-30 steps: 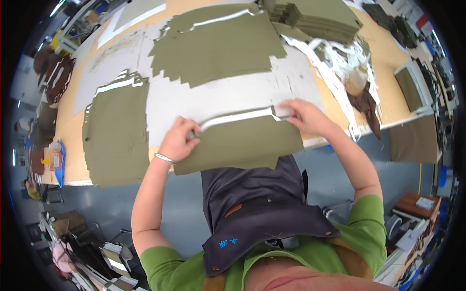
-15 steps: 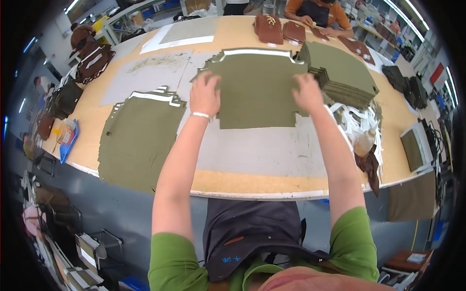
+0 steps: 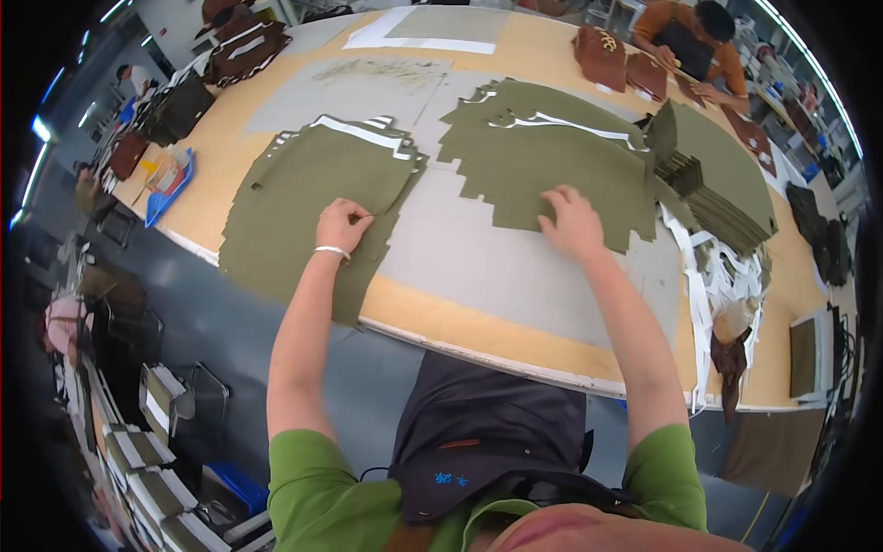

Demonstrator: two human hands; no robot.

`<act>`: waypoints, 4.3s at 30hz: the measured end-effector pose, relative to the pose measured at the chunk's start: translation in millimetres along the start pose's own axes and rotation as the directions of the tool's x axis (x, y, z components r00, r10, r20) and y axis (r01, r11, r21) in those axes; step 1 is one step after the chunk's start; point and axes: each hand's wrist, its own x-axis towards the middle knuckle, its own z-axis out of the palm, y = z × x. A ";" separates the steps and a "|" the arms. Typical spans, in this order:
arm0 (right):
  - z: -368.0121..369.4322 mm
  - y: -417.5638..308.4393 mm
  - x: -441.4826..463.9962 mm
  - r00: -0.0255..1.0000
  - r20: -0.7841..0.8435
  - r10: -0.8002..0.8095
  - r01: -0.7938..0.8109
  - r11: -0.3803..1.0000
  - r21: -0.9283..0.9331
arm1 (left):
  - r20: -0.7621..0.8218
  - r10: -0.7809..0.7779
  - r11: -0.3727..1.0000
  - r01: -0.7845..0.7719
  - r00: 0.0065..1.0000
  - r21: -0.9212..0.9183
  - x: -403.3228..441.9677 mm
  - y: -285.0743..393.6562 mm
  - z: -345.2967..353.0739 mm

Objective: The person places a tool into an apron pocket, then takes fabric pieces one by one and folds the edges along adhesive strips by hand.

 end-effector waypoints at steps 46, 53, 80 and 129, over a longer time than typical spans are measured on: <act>29.0 -10.9 -103.8 0.951 -0.103 -0.290 0.276 0.952 -0.135 | 0.129 0.802 0.590 -0.807 0.583 -0.021 -65.1 162.2 82.6; 12.6 -3.5 -77.1 0.990 -0.081 -0.118 0.124 0.990 0.070 | 0.131 0.725 0.636 -0.731 0.676 0.247 -113.5 178.2 83.7; 48.5 7.6 -106.5 0.846 -0.441 -0.299 0.376 0.922 0.097 | 0.128 0.635 0.726 -0.645 0.762 0.236 -116.9 186.1 86.4; 22.8 6.4 -102.6 0.946 -0.303 -0.111 0.147 0.984 0.099 | 0.493 0.479 0.816 -0.575 0.726 0.053 -57.2 209.4 84.4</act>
